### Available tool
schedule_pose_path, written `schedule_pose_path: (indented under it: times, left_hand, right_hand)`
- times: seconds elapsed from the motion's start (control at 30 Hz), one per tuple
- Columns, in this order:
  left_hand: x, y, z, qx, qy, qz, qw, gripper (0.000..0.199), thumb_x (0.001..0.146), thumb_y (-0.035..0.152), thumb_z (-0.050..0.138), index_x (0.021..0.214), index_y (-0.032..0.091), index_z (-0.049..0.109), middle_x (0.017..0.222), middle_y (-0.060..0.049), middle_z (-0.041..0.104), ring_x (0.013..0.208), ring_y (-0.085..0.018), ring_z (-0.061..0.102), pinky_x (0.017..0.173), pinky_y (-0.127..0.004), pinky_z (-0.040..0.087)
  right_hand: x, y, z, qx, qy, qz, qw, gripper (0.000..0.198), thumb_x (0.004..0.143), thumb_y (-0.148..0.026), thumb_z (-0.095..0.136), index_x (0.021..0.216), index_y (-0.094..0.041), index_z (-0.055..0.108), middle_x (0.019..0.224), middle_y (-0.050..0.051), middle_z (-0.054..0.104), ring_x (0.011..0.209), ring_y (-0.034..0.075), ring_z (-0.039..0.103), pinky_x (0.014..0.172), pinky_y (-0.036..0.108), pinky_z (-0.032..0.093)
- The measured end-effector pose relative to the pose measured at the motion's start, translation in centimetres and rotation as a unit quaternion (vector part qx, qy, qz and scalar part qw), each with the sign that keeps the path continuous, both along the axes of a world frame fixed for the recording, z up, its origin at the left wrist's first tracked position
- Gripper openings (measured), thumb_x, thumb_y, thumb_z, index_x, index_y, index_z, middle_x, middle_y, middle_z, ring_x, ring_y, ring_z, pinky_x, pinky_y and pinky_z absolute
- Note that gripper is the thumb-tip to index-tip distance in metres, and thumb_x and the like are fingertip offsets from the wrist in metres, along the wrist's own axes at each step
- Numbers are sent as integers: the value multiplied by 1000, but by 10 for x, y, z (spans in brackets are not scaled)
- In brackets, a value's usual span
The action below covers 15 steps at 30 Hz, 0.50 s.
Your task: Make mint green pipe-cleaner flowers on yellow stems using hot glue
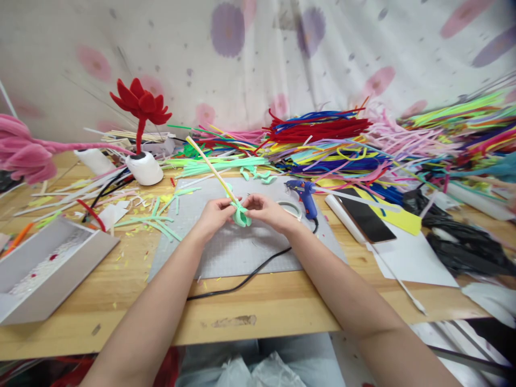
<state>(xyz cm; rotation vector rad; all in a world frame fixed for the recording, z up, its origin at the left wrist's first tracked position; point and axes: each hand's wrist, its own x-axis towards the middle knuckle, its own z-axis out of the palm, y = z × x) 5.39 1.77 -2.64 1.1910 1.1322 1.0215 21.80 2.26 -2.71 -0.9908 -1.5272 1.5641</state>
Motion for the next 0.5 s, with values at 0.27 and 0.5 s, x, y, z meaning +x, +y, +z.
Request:
schedule_pose_path:
  times: [0.27,0.5]
  left_hand:
    - [0,0,2,-11,-6,9,1000,22,56,20,68,77,13,73,96,-10,69,59,-12,56,48,-22,44]
    - [0,-1,4,-17,14,6,1000,31,55,26,69,83,13,73,95,-10,69,59,-12,56,50,-23,44]
  right_hand:
    - [-1,0,0,23,-26,-1,999,21,63,-24,67,77,-17,53,76,0,59,70,11,55,69,26,43]
    - [0,0,2,23,-23,8,999,20,62,-21,65,78,-16,55,80,0,60,75,11,55,74,27,42]
